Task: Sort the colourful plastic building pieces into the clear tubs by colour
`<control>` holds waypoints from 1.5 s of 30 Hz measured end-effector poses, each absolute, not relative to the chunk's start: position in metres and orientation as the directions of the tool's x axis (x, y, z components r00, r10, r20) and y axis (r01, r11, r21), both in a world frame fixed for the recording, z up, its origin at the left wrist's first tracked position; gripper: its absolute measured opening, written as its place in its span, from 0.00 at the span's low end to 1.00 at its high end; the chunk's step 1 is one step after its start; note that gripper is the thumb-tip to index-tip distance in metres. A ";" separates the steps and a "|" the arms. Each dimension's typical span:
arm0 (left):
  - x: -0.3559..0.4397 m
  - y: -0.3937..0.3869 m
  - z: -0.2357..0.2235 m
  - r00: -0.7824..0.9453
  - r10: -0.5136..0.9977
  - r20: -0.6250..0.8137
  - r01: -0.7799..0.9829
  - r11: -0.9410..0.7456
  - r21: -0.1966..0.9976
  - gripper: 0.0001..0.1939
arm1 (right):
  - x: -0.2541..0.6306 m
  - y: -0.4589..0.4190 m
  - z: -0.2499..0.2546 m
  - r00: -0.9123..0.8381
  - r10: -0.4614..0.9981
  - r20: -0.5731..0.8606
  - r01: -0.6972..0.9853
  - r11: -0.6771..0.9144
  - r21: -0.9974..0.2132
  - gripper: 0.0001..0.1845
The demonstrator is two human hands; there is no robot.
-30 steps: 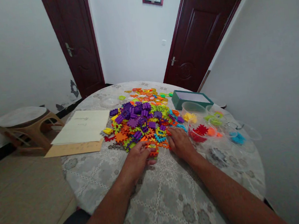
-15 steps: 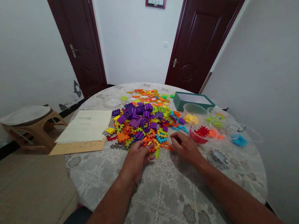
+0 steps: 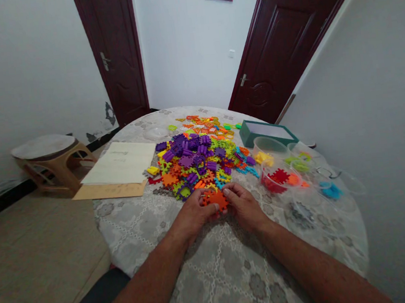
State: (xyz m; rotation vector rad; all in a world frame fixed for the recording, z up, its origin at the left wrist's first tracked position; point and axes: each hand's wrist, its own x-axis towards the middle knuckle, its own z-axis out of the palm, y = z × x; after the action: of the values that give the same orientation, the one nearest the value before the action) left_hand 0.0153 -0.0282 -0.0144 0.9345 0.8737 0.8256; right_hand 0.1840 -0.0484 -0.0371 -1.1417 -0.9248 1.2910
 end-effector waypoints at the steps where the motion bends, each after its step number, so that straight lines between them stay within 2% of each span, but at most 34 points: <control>1: 0.015 -0.028 -0.014 0.404 0.878 -0.256 -0.213 0.362 0.908 0.23 | 0.185 -0.049 -0.037 0.073 0.994 -0.081 -0.201 -0.065 -0.977 0.18; 3: 0.015 -0.027 -0.013 0.391 0.886 -0.249 -0.239 0.359 0.902 0.21 | 0.192 -0.048 -0.035 0.061 0.998 -0.029 -0.065 -0.025 -0.998 0.16; 5: 0.013 -0.025 -0.012 0.357 0.901 -0.245 -0.278 0.353 0.893 0.20 | 0.204 -0.047 -0.032 0.069 0.993 0.100 0.223 0.083 -0.971 0.12; 6: 0.012 -0.024 -0.011 0.331 0.910 -0.248 -0.300 0.351 0.887 0.20 | 0.212 -0.047 -0.031 0.051 0.981 0.185 0.403 0.149 -0.903 0.11; 8: 0.010 -0.021 -0.011 0.287 0.920 -0.269 -0.350 0.362 0.864 0.22 | 0.228 -0.047 -0.030 -0.054 0.949 0.311 0.700 0.258 -0.666 0.08; 10: 0.008 -0.019 -0.011 0.276 0.917 -0.290 -0.399 0.383 0.833 0.23 | 0.239 -0.047 -0.030 -0.155 0.933 0.325 0.848 0.294 -0.441 0.07; 12: 0.008 -0.018 -0.011 0.273 0.914 -0.300 -0.437 0.395 0.808 0.23 | 0.245 -0.047 -0.031 -0.188 0.942 0.279 0.910 0.274 -0.310 0.06; 16: 0.008 -0.018 -0.010 0.257 0.913 -0.317 -0.473 0.405 0.783 0.23 | 0.247 -0.045 -0.035 -0.218 0.954 0.206 0.942 0.261 -0.212 0.04; 20: 0.009 -0.018 -0.011 0.261 0.908 -0.327 -0.474 0.416 0.777 0.26 | 0.251 -0.045 -0.033 -0.233 0.950 0.209 0.931 0.281 -0.235 0.05; 23: 0.008 -0.018 -0.013 0.286 0.901 -0.327 -0.479 0.429 0.765 0.28 | 0.254 -0.047 -0.025 -0.245 0.946 0.211 0.899 0.303 -0.317 0.04; 25: 0.009 -0.018 -0.014 0.304 0.895 -0.325 -0.480 0.439 0.760 0.28 | 0.252 -0.049 -0.020 -0.234 0.947 0.219 0.857 0.307 -0.414 0.03; 27: 0.010 -0.019 -0.013 0.321 0.890 -0.325 -0.472 0.448 0.759 0.28 | 0.244 -0.052 -0.016 -0.202 0.941 0.270 0.788 0.320 -0.526 0.03; 29: 0.011 -0.021 -0.011 0.341 0.884 -0.320 -0.455 0.453 0.767 0.30 | 0.231 -0.056 -0.016 -0.177 0.913 0.367 0.720 0.374 -0.584 0.02; 32: 0.013 -0.026 -0.008 0.408 0.866 -0.288 -0.411 0.456 0.790 0.36 | 0.207 -0.060 -0.022 -0.210 0.832 0.513 0.680 0.501 -0.535 0.06; 34: 0.012 -0.027 -0.008 0.456 0.849 -0.266 -0.368 0.453 0.812 0.38 | 0.193 -0.060 -0.026 -0.257 0.787 0.561 0.678 0.561 -0.476 0.09; 39: 0.009 -0.025 -0.012 0.474 0.846 -0.244 -0.291 0.412 0.863 0.32 | 0.181 -0.057 -0.029 -0.334 0.740 0.584 0.674 0.621 -0.401 0.13; 42: 0.009 -0.022 -0.012 0.446 0.861 -0.246 -0.342 0.417 0.842 0.31 | 0.187 -0.056 -0.029 -0.254 0.742 0.620 0.652 0.605 -0.457 0.19; 45: 0.009 -0.021 -0.010 0.379 0.882 -0.280 -0.387 0.425 0.818 0.32 | 0.203 -0.050 -0.034 -0.106 0.763 0.637 0.706 0.509 -0.492 0.21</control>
State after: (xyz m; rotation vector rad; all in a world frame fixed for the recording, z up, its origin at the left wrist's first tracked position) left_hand 0.0094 -0.0206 -0.0104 0.7311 0.8031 0.9100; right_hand 0.2028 -0.0496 -0.0342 -1.2224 -1.8371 0.0789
